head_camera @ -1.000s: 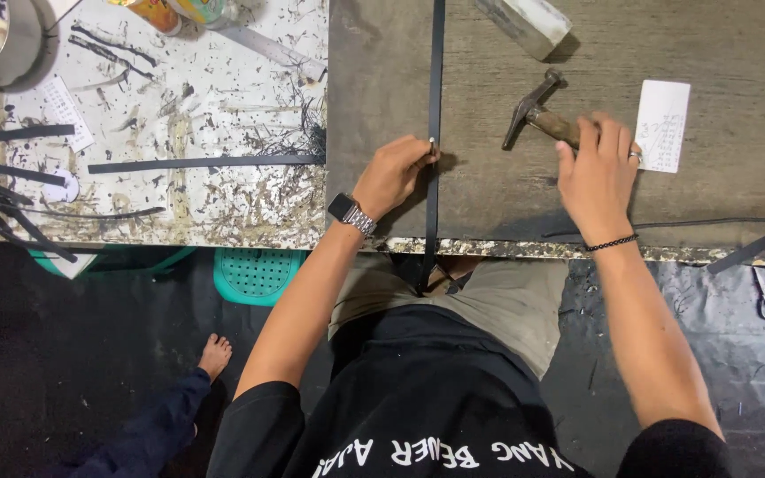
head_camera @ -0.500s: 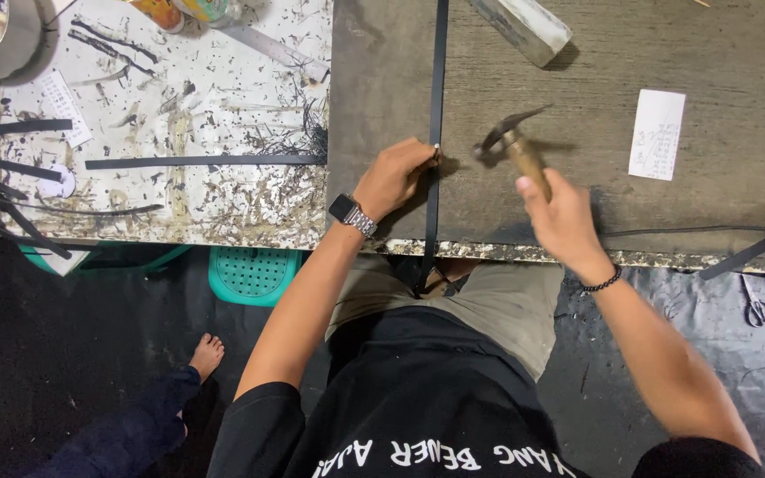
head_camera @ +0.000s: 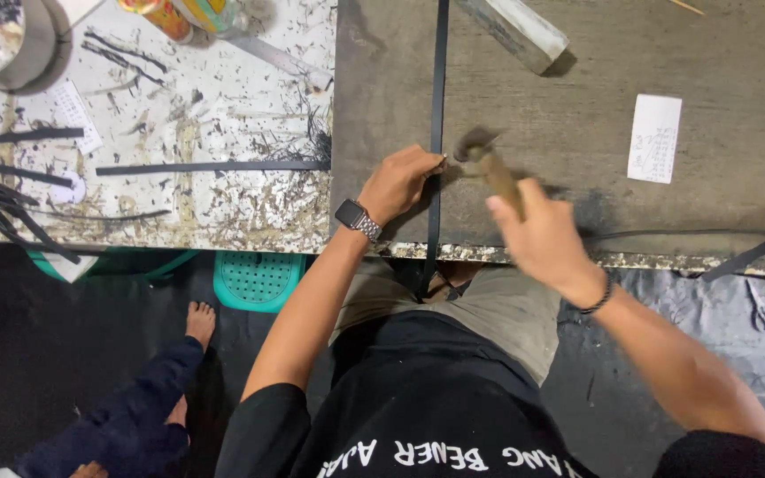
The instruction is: The person uses a hammer and a metal punch to create a series of holes along a long black strap. They position the punch, strike it with the hammer, and repeat the process along the length of the strap.
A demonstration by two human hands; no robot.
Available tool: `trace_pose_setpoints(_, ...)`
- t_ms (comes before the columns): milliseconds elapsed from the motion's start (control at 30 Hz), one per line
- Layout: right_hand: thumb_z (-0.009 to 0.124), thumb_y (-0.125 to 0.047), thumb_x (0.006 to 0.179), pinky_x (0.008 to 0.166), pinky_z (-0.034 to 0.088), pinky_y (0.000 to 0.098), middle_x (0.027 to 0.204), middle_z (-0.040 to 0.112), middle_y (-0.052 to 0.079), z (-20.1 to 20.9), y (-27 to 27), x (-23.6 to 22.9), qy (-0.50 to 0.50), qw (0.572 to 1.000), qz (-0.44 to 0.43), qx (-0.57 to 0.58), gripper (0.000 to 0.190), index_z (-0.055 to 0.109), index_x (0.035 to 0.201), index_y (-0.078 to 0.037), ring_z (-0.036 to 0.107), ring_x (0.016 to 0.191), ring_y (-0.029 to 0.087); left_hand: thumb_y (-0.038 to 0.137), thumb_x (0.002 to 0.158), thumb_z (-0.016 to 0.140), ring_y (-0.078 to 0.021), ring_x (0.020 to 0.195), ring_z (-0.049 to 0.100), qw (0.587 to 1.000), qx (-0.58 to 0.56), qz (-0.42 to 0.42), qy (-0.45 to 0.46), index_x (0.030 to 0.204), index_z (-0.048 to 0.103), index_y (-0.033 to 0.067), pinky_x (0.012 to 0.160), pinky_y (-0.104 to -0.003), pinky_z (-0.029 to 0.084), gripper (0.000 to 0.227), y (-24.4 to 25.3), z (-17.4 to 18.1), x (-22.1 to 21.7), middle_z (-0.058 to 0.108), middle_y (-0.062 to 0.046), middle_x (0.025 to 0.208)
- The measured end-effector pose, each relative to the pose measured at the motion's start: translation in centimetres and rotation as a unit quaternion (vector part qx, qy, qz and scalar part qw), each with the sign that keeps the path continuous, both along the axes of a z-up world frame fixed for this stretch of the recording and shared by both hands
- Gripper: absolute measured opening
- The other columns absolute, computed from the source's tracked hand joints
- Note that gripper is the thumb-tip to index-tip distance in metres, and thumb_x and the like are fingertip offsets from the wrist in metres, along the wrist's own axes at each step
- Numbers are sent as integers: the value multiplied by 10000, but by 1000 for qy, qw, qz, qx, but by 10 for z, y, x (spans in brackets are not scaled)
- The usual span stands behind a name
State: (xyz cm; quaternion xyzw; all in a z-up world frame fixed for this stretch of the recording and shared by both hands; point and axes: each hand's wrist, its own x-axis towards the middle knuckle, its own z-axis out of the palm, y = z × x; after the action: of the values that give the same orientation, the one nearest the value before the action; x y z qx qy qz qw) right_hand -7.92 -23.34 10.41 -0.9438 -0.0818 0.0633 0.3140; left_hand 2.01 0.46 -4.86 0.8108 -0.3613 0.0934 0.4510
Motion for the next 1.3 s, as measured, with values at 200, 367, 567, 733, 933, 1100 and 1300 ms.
trace_pose_setpoints(200,504,-505,1155,699,449,499,657,532,188,-58,-62,22,-160,981,-111,0,463,503,978,-77,624,748,502,-26,975,628,-299,870,689,1000,-11,15,13,1110,683,77,812,-390,590,178,-3,6,-1,708,-103,904)
trace_pose_setpoints(367,698,-408,1061,685,486,397,715,631,86,-107,-80,50,-300,870,-113,-374,351,627,1080,-64,646,813,278,98,1027,646,-255,864,690,999,-18,17,37,1132,689,81,836,-365,590,115,-2,27,-5,696,-93,882)
trace_pose_setpoints(567,658,-401,987,973,351,493,1229,558,128,-89,-2,60,-281,949,60,-132,503,591,1401,-125,514,1221,353,147,1008,689,-289,809,698,999,-42,31,5,1065,693,54,755,-377,593,109,-6,47,-7,687,-117,832)
trace_pose_setpoints(733,619,-588,958,1077,265,535,1450,499,157,-80,31,54,-176,968,147,-102,653,608,1377,-88,382,1401,350,98,987,705,-288,791,712,997,-62,47,20,1018,696,67,723,-358,591,45,-7,38,-6,701,-105,814)
trace_pose_setpoints(933,666,-554,957,1083,214,551,1466,482,169,-82,29,55,-159,971,150,-94,613,614,1383,-117,361,1422,346,115,1033,596,-159,674,704,895,-326,126,275,895,702,48,646,-280,599,186,7,60,8,729,-109,758)
trace_pose_setpoints(1100,653,-562,961,1097,179,572,1489,450,168,-86,28,55,-150,972,159,-82,658,565,1467,-149,323,1445,348,130,982,715,-156,704,739,908,-287,133,274,934,752,38,636,-280,606,110,9,61,-11,757,-101,770)
trace_pose_setpoints(1300,643,-541,965,1092,159,598,1487,439,180,-90,25,55,-142,973,164,-76,696,485,1552,-202,308,1442,368,141,979,724,-173,670,759,944,-213,115,225,878,769,68,646,-273,589,133,2,57,-23,759,-74,721)
